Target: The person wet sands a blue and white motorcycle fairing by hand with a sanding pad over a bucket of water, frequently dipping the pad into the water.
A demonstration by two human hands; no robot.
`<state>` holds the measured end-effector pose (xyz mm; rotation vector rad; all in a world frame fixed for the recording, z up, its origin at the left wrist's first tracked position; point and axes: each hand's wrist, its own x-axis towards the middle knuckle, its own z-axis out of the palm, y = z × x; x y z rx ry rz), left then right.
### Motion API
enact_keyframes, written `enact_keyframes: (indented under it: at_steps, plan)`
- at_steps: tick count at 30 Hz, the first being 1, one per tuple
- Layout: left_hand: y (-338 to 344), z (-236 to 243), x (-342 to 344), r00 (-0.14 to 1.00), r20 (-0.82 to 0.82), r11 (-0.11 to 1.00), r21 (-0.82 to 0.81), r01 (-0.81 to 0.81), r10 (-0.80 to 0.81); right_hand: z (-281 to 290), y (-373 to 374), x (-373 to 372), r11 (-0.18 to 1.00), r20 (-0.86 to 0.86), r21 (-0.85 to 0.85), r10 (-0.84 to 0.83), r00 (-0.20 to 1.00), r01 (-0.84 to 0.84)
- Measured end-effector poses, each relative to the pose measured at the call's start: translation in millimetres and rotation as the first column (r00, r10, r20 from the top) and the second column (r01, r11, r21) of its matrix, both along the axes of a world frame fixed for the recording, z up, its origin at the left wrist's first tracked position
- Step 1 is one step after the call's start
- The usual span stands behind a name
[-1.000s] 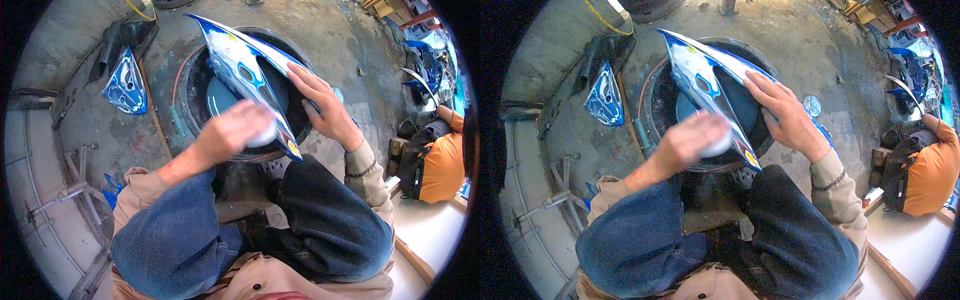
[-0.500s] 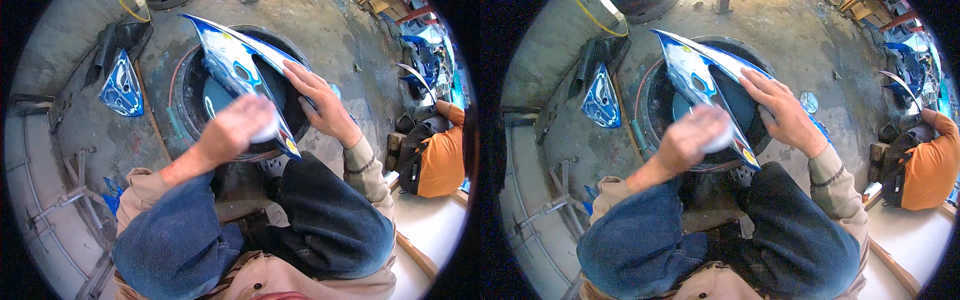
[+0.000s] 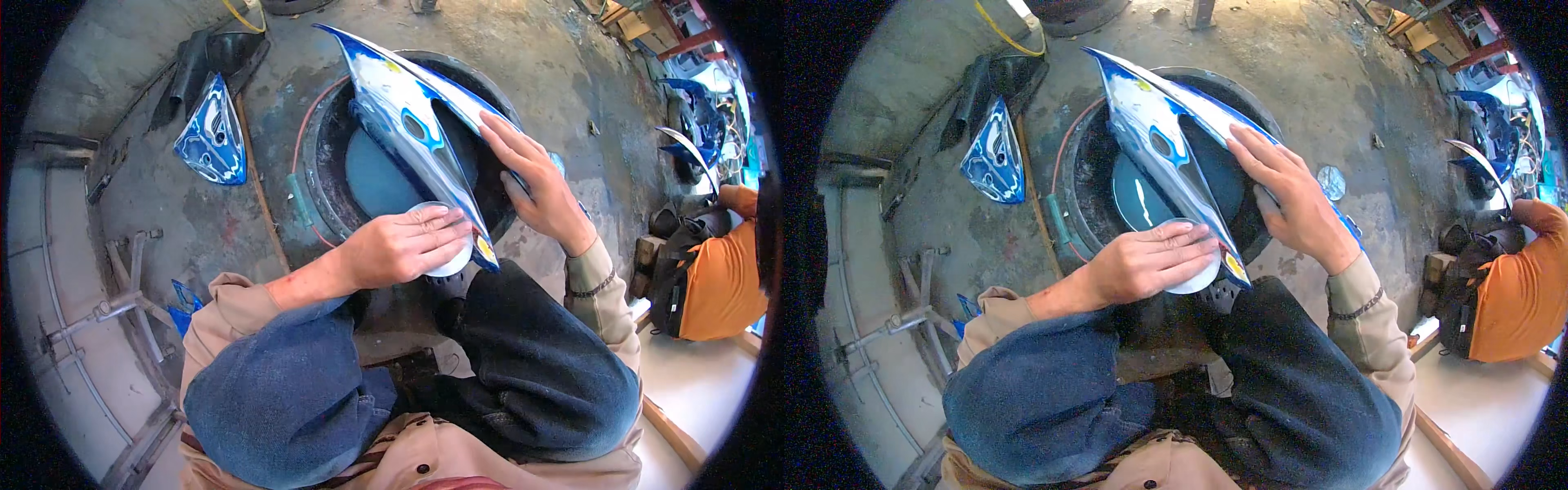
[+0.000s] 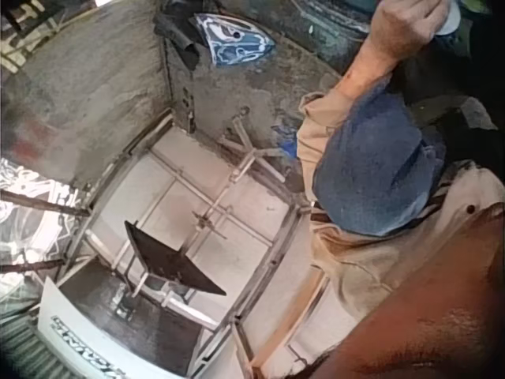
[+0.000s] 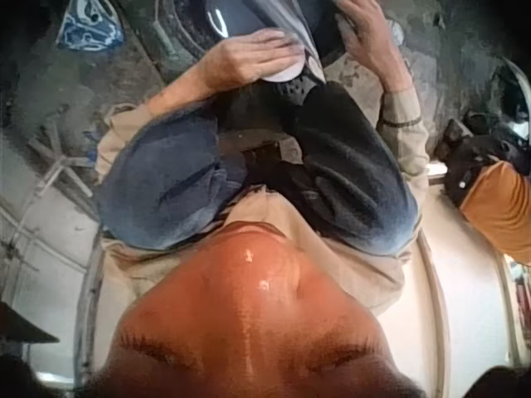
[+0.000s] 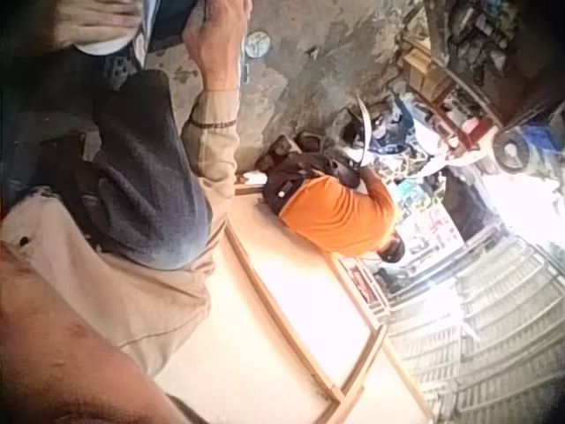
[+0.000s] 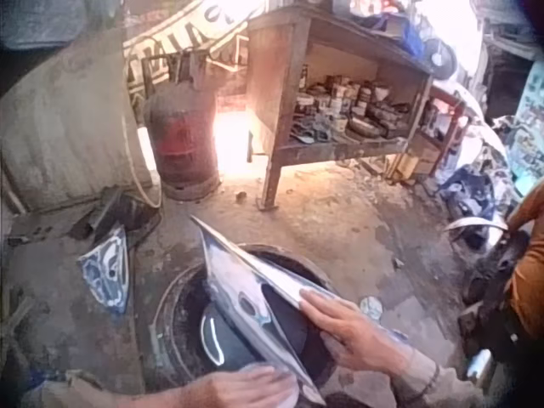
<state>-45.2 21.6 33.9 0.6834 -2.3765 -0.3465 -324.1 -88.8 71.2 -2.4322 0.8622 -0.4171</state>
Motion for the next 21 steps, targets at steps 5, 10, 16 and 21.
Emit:
enact_keyframes:
  at_steps: [5, 10, 16, 21]
  plan:
    - [-49, -19, 50, 0.915, -0.034, 0.915, 0.067, -0.399, 0.402, 0, 0, 4, 1.0, -0.01, 0.006, 0.007, 1.0, -0.007]
    - [-17, -13, 24, 0.994, -0.032, 0.992, 0.08, -0.1, 0.103, 3, 1, 3, 1.0, -0.018, 0.016, -0.007, 1.0, 0.007]
    - [-61, -18, 68, 0.904, -0.02, 0.903, 0.056, -0.426, 0.428, 6, 0, 8, 1.0, -0.035, -0.002, -0.001, 0.999, 0.001]
    - [-23, -15, 31, 0.987, -0.037, 0.985, 0.069, -0.157, 0.159, 4, 0, 5, 1.0, -0.026, 0.012, -0.006, 1.0, 0.006]
